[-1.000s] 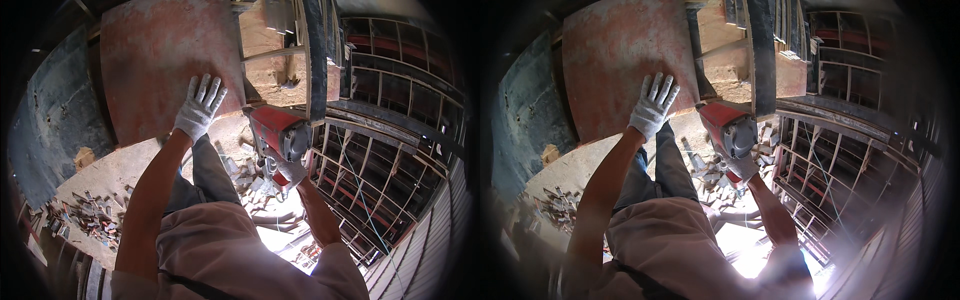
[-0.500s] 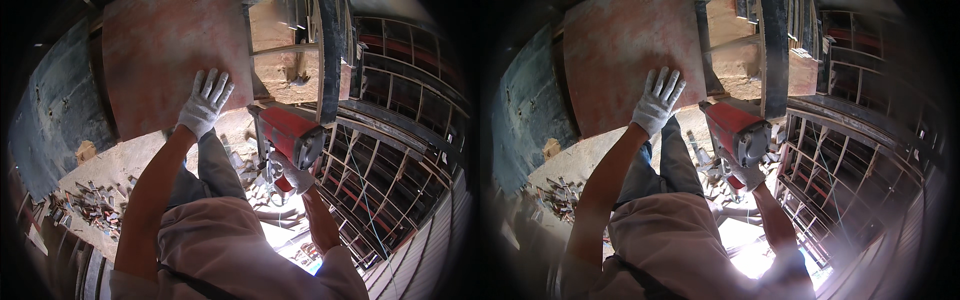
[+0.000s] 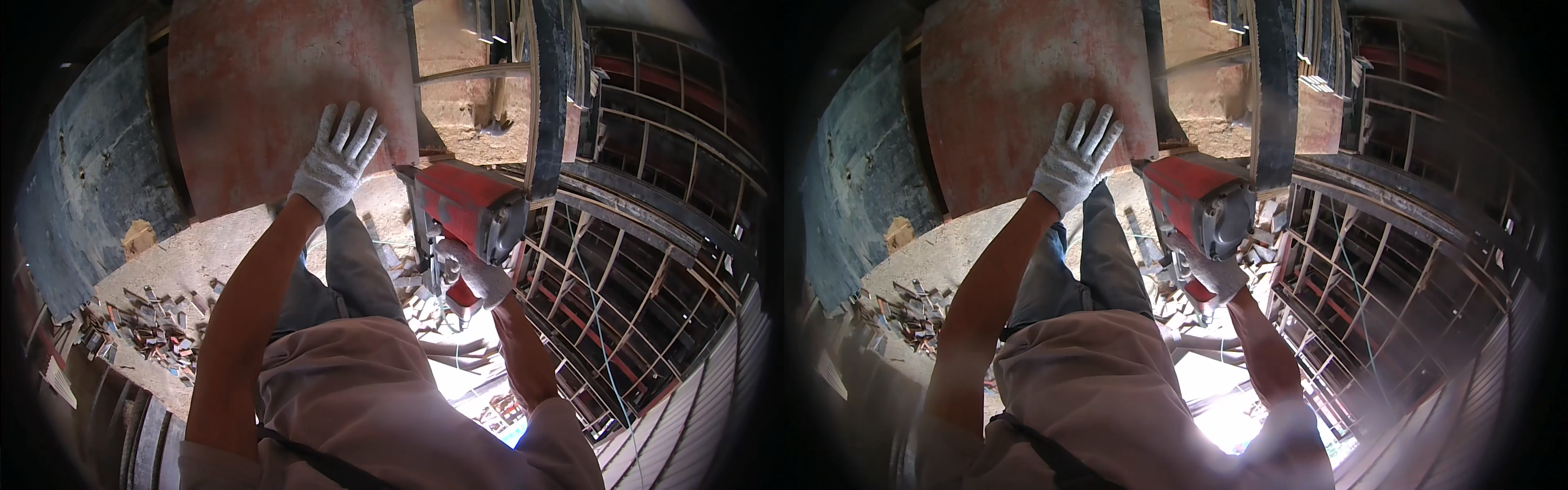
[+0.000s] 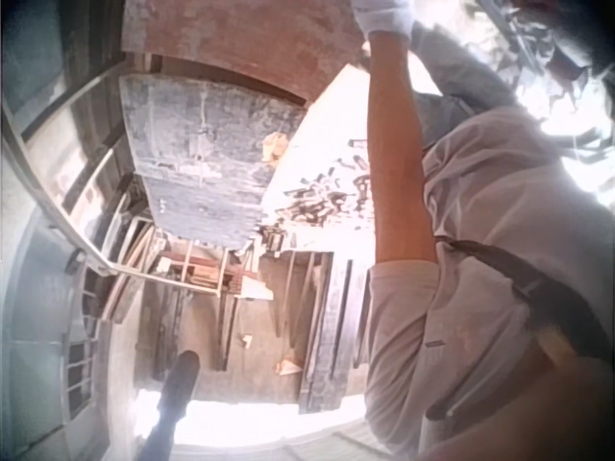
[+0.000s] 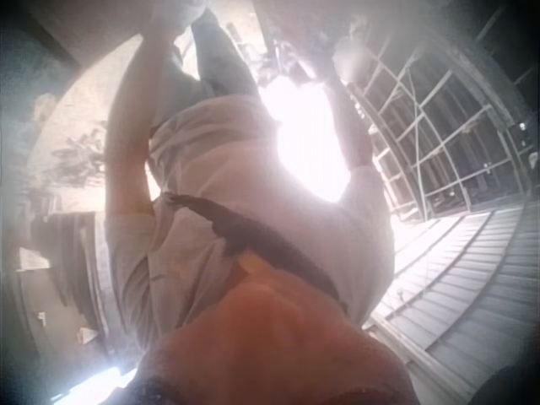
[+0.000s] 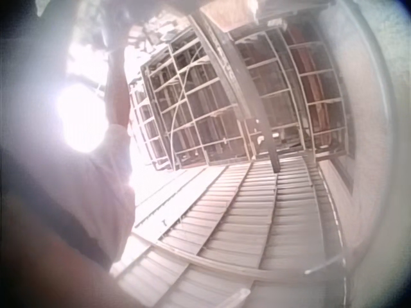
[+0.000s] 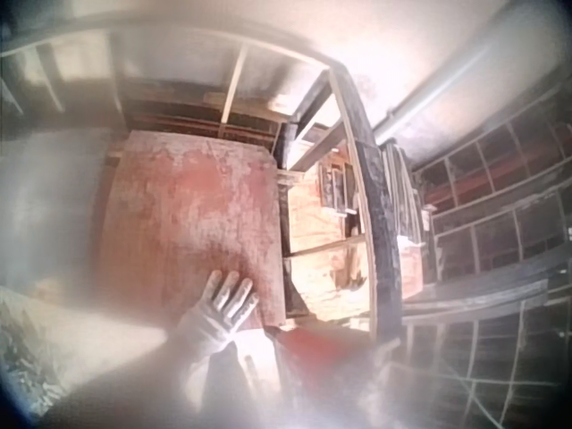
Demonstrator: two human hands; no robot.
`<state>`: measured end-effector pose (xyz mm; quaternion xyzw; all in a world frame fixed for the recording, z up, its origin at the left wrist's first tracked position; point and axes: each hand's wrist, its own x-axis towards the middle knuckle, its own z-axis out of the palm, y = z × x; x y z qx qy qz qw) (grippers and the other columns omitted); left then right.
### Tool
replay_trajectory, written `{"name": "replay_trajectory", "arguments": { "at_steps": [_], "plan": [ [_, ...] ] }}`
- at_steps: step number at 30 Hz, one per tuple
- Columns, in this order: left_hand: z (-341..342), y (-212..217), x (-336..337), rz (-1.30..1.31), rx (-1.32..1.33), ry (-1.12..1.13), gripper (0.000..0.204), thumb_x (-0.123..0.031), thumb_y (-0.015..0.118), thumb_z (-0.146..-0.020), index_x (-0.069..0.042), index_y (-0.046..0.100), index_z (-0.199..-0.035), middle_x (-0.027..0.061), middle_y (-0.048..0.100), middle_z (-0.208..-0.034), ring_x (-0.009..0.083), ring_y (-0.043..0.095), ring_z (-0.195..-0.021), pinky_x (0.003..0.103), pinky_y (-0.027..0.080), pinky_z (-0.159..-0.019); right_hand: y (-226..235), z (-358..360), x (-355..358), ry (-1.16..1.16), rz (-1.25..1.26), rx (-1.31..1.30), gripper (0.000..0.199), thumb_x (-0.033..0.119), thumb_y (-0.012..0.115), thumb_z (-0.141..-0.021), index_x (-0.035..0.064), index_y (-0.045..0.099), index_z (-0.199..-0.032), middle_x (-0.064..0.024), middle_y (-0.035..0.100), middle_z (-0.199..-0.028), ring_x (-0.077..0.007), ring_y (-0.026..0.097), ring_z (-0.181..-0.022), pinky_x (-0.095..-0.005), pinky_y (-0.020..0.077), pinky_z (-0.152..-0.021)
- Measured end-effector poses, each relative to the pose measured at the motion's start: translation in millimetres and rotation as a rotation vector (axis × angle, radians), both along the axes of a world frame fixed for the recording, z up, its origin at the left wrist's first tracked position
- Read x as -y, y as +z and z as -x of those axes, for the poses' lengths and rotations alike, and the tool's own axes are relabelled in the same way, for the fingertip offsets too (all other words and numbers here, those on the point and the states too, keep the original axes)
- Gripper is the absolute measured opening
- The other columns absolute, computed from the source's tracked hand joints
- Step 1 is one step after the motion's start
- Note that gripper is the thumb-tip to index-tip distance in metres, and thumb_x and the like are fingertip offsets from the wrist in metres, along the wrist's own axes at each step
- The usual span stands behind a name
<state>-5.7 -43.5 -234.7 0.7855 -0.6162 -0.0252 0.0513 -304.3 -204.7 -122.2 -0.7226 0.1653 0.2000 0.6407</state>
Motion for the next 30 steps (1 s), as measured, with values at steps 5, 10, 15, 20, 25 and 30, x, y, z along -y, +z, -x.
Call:
{"name": "replay_trajectory", "arguments": {
  "at_steps": [5, 10, 15, 20, 25, 30],
  "plan": [
    [-2.1, 4.0, -5.6, 0.079, -0.156, 0.006, 0.089, -0.046, 0.074, -0.079, -0.009, 0.039, -0.152, 0.0142, 0.031, -0.160, 0.0385, 0.026, -0.148, 0.060, 0.016, -0.122, 22.9, 1.1, -8.8, -0.241, -0.075, -0.185, 0.076, 0.034, 0.086, -0.071, 0.0025, 0.055, -0.132, -0.0124, 0.057, -0.127, -0.0233, 0.058, -0.115, -0.0368, 0.0468, -0.097],
    [-35.8, 16.5, -69.1, 0.084, -0.234, 0.000, 0.088, -0.041, 0.074, -0.078, -0.009, 0.038, -0.152, 0.0105, 0.033, -0.160, 0.0309, 0.027, -0.150, 0.045, 0.019, -0.125, 42.6, -27.6, -23.9, -0.137, 0.029, 0.118, 0.060, 0.015, 0.082, -0.071, 0.0024, 0.060, -0.125, -0.0067, 0.065, -0.107, -0.0170, 0.065, -0.095, -0.0317, 0.0513, -0.083],
    [-86.5, 17.9, -201.4, -0.010, -0.128, 0.078, 0.075, -0.036, 0.074, -0.080, -0.010, 0.048, -0.145, 0.0099, 0.041, -0.156, 0.0339, 0.035, -0.146, 0.049, 0.031, -0.120, 4.7, -35.3, -29.5, -0.101, -0.118, 0.192, 0.109, 0.033, 0.095, -0.040, -0.0032, 0.053, -0.134, -0.0072, 0.062, -0.106, -0.0176, 0.060, -0.093, -0.0326, 0.0466, -0.088],
    [-95.5, 8.7, -231.4, 0.014, -0.170, 0.119, 0.071, -0.029, 0.075, -0.082, -0.011, 0.049, -0.145, 0.0100, 0.042, -0.156, 0.0338, 0.036, -0.145, 0.051, 0.032, -0.119, -1.2, -44.5, -35.1, 0.077, 0.113, 0.164, 0.092, 0.030, 0.088, -0.051, 0.0017, 0.054, -0.132, -0.0100, 0.058, -0.119, -0.0205, 0.058, -0.106, -0.0328, 0.0463, -0.095],
    [-95.9, 2.6, -236.9, 0.075, -0.212, 0.111, 0.069, -0.026, 0.075, -0.083, -0.009, 0.049, -0.144, 0.0109, 0.042, -0.155, 0.0334, 0.035, -0.146, 0.050, 0.032, -0.120, 17.7, -71.7, -58.6, -0.407, -0.154, -0.269, 0.030, 0.013, 0.065, -0.092, 0.0019, 0.063, -0.120, -0.0027, 0.062, -0.086, -0.0121, 0.061, -0.071, -0.0247, 0.0513, -0.065],
    [-98.2, 14.5, -233.4, 0.080, -0.225, 0.090, 0.069, -0.025, 0.076, -0.081, -0.007, 0.051, -0.143, 0.0115, 0.044, -0.153, 0.0330, 0.038, -0.145, 0.050, 0.032, -0.119, 9.5, -50.1, -68.4, -0.511, -0.136, -0.189, 0.025, 0.012, 0.063, -0.092, 0.0013, 0.065, -0.115, 0.0011, 0.054, -0.066, -0.0108, 0.054, -0.055, -0.0266, 0.0481, -0.055]
  ]
}}
